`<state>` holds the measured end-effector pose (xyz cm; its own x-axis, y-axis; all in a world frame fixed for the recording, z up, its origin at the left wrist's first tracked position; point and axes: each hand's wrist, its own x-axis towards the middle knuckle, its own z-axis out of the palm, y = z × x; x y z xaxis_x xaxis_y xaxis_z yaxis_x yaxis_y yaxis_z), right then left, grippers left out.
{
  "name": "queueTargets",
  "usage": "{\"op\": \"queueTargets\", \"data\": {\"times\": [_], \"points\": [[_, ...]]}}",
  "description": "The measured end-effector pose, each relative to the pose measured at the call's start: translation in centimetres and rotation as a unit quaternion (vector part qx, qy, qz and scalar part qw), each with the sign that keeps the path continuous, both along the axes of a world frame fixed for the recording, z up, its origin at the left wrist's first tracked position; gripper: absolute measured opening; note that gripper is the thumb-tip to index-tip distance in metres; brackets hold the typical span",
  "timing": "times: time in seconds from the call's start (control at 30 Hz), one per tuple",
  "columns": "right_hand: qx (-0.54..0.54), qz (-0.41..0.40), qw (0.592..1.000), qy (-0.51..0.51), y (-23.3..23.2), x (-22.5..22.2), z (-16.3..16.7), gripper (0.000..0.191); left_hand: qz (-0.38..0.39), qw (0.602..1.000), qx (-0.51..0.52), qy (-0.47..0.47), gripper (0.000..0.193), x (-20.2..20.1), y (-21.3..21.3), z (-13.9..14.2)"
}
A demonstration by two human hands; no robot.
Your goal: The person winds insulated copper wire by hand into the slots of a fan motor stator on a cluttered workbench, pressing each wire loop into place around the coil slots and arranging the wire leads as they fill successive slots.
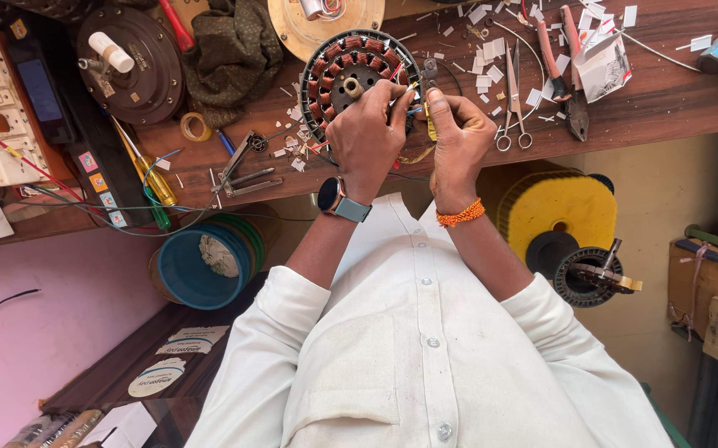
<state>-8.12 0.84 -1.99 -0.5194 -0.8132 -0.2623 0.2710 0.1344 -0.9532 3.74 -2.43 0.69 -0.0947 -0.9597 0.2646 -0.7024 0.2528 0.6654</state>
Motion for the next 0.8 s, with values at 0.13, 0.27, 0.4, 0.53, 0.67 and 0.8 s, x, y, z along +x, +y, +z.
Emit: {"op": "queueTargets", "data": {"times": [0.13, 0.27, 0.4, 0.53, 0.67, 0.8], "points": [[0.001, 0.001, 1.0, 0.007, -0.06, -0.08, -0.15, 0.019, 0.005, 1.0, -0.001, -0.001, 0.016, -0.11, 0.04, -0.13], [-0.004, 0.003, 1.0, 0.004, 0.0, -0.1, -0.27, 0.019, 0.003, 1.0, 0.004, 0.0, 0.015, -0.12, -0.09, -0.26], [-0.011, 0.002, 1.0, -0.002, -0.04, -0.09, -0.33, 0.018, 0.005, 1.0, 0.001, -0.002, 0.015, -0.16, -0.09, -0.26], [-0.004, 0.002, 1.0, 0.002, -0.01, -0.1, -0.26, 0.018, 0.002, 1.0, -0.006, -0.003, 0.015, -0.05, -0.08, -0.15], [0.002, 0.0, 1.0, 0.0, -0.03, -0.1, -0.14, 0.018, -0.001, 1.0, -0.004, -0.004, 0.016, -0.06, -0.08, -0.08], [-0.002, 0.001, 1.0, -0.008, -0.1, -0.06, -0.09, 0.017, -0.005, 1.0, -0.003, -0.002, 0.016, 0.01, -0.14, -0.11]]}}
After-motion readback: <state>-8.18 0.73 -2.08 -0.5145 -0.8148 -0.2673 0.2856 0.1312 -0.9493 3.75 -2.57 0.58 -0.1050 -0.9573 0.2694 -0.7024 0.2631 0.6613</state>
